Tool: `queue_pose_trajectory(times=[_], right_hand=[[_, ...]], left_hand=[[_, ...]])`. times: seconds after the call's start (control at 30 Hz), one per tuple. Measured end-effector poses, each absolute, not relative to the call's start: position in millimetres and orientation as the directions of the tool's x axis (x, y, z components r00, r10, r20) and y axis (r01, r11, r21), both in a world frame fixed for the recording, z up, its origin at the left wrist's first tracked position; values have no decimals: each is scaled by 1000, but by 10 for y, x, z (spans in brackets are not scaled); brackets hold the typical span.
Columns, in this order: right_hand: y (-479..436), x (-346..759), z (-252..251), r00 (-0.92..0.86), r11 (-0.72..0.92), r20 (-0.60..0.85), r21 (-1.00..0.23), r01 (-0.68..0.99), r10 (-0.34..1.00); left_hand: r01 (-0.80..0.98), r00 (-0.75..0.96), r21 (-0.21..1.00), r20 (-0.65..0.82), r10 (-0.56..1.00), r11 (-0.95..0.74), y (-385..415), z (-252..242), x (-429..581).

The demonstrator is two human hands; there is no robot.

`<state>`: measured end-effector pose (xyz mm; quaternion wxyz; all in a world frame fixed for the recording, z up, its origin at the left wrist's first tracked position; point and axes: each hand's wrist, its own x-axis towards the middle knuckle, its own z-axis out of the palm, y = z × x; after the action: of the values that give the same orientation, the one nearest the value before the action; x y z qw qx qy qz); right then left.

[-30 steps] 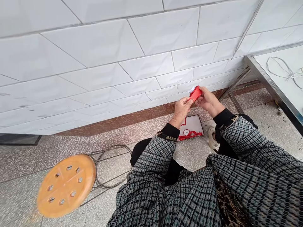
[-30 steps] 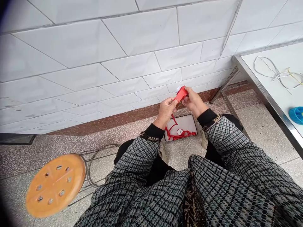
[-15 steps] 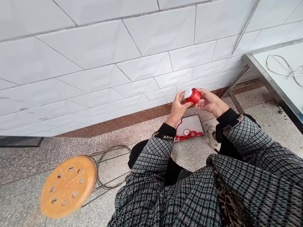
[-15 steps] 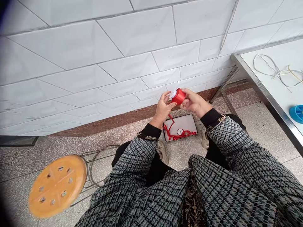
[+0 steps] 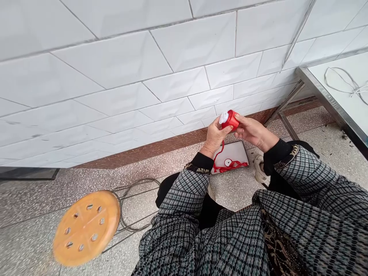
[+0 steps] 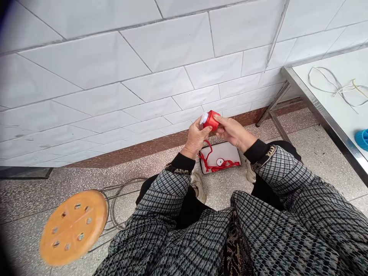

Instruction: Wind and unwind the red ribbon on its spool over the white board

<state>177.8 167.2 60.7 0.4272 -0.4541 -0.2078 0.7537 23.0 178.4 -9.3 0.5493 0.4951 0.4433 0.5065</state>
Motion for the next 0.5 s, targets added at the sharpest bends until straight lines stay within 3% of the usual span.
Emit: queue_pose_trajectory(times=[0.13, 0.3, 0.5], right_hand=[[1667, 1695, 526, -60, -380, -401, -798, -468, 914], [1817, 1759, 476, 86, -357, -471, -764, -537, 878], [1923, 1832, 507, 74, -362, -476, -752, -551, 877]], left_hand=[[-198, 72, 976, -81, 994, 94, 1751, -122, 337], [-249, -50, 962, -132, 990, 115, 1634, -168, 503], [-224, 136, 962, -128, 982, 156, 1541, -170, 514]])
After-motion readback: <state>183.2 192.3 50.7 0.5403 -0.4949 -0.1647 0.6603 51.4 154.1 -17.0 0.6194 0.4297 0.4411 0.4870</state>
